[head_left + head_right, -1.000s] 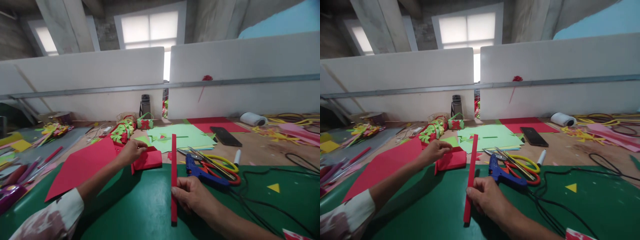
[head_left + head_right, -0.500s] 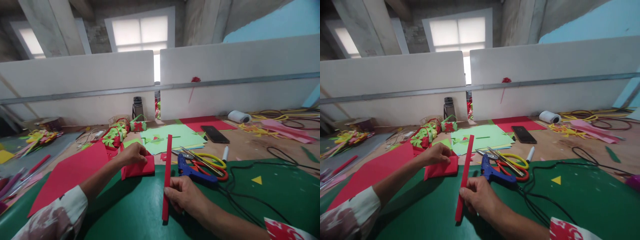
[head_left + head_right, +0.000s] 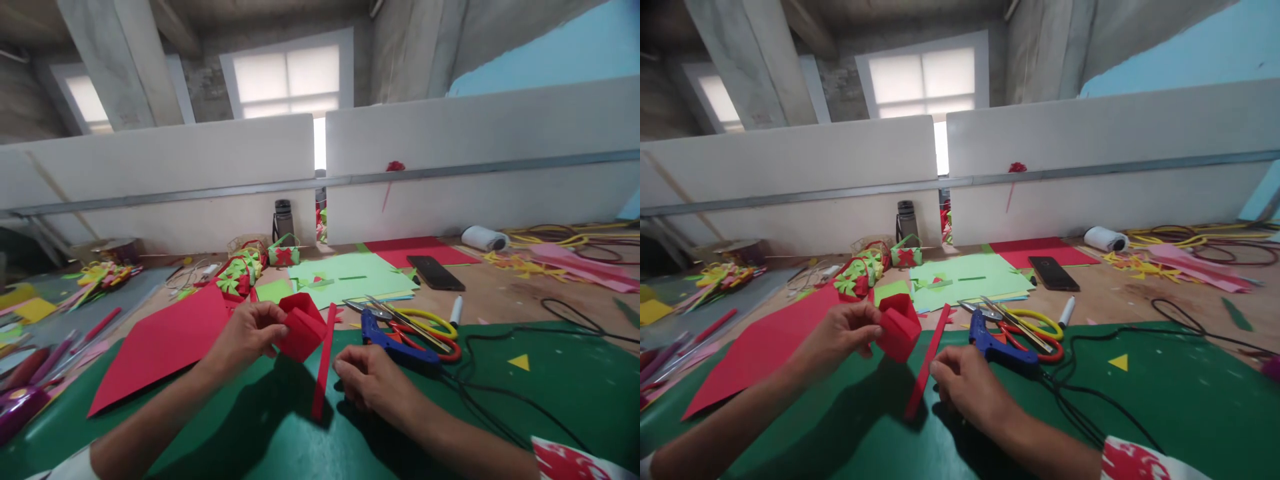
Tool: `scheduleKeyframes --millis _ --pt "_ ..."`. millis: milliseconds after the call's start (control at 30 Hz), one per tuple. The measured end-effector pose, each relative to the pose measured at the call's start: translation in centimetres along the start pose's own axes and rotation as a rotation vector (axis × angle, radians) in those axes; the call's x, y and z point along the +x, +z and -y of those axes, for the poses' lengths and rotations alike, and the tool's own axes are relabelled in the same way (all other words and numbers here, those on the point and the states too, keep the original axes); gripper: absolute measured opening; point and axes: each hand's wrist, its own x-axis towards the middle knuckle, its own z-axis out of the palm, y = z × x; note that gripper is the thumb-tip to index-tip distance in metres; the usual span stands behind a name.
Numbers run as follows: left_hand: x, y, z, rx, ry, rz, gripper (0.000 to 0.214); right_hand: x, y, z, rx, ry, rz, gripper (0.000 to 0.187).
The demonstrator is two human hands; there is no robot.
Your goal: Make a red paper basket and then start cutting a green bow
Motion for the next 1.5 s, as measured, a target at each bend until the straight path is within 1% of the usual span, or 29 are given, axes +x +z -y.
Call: scheduleKeyframes --millis 67,133,233,300,433,500,567,600,667,700,800,867,1000,1133,1200,1300,1400,1500 --pt "-0.7 0.8 0.1 -0.128 -0.031 -0.011 0.022 -0.7 -0.3 0.5 -0.039 -0.092 -0.068 0.020" --pt "-1.2 1.5 0.2 -0.229 -0.054 -0.007 0.023 -1.3 -0.6 1.0 -0.101 -0.224 -0.140 0.019" --pt "-1.8 2.5 0.1 -0.260 -0.069 0.020 0.024 -2.0 -0.8 1.3 -0.204 -0.406 -0.201 0.013" --pt "-2.0 3.0 0.0 -0.255 -0.071 0.030 0.024 -2.1 -0.7 1.3 -0.227 -0.448 -0.192 0.010" --pt "-1.8 3.6 -0.1 -0.255 -0.026 0.039 0.025 -1.8 -0.2 1.2 -0.198 -0.486 -0.115 0.012" --pt "-1.7 3.5 -0.1 -0.248 -0.005 0.015 0.025 -1.5 -0.1 1.2 -0.212 -0.496 -0.094 0.011" --pt "-1.5 3.1 0.0 -0.243 0.024 -0.062 0.024 -1.0 -0.1 1.2 -0.250 -0.479 -0.101 0.010" --pt "-1.3 2.7 0.0 -0.247 0.055 -0.124 0.023 -0.8 -0.2 1.2 -0.275 -0.461 -0.112 0.010" --pt "-1.0 1.9 0.2 -0.278 0.120 -0.229 0.021 -0.2 -0.6 1.1 -0.369 -0.430 -0.185 0.012" --pt "-0.8 1.4 0.3 -0.292 0.141 -0.258 0.022 0.1 -0.7 1.0 -0.391 -0.419 -0.192 0.011" --pt "-0.2 0.3 0.8 -0.331 0.174 -0.346 0.023 0.6 -1.0 0.7 -0.465 -0.419 -0.174 0.014" --pt "0.1 0.0 1.3 -0.356 0.183 -0.381 0.023 0.5 -1.1 0.6 -0.534 -0.446 -0.140 0.014" --pt "0.1 0.2 2.2 -0.349 0.159 -0.390 0.024 -0.2 -1.0 0.0 -0.698 -0.551 -0.077 0.017" --pt "-0.2 0.5 2.9 -0.211 0.211 -0.401 0.022 -0.4 -0.6 -0.7 -0.850 -0.651 -0.017 0.021" --pt "-0.3 0.5 3.2 -0.153 0.239 -0.412 0.019 -0.3 -0.3 -0.9 -0.914 -0.659 -0.024 0.021" --pt "-0.2 0.3 3.5 -0.051 0.246 -0.417 0.012 0.1 0.1 -0.8 -0.983 -0.650 -0.047 0.020" --pt "0.0 0.4 3.7 0.003 0.242 -0.382 0.007 0.3 0.4 -0.6 -1.038 -0.692 0.018 0.019" --pt "0.0 0.6 3.8 -0.003 0.238 -0.357 0.009 0.5 0.5 -0.5 -1.123 -0.720 0.097 0.022"
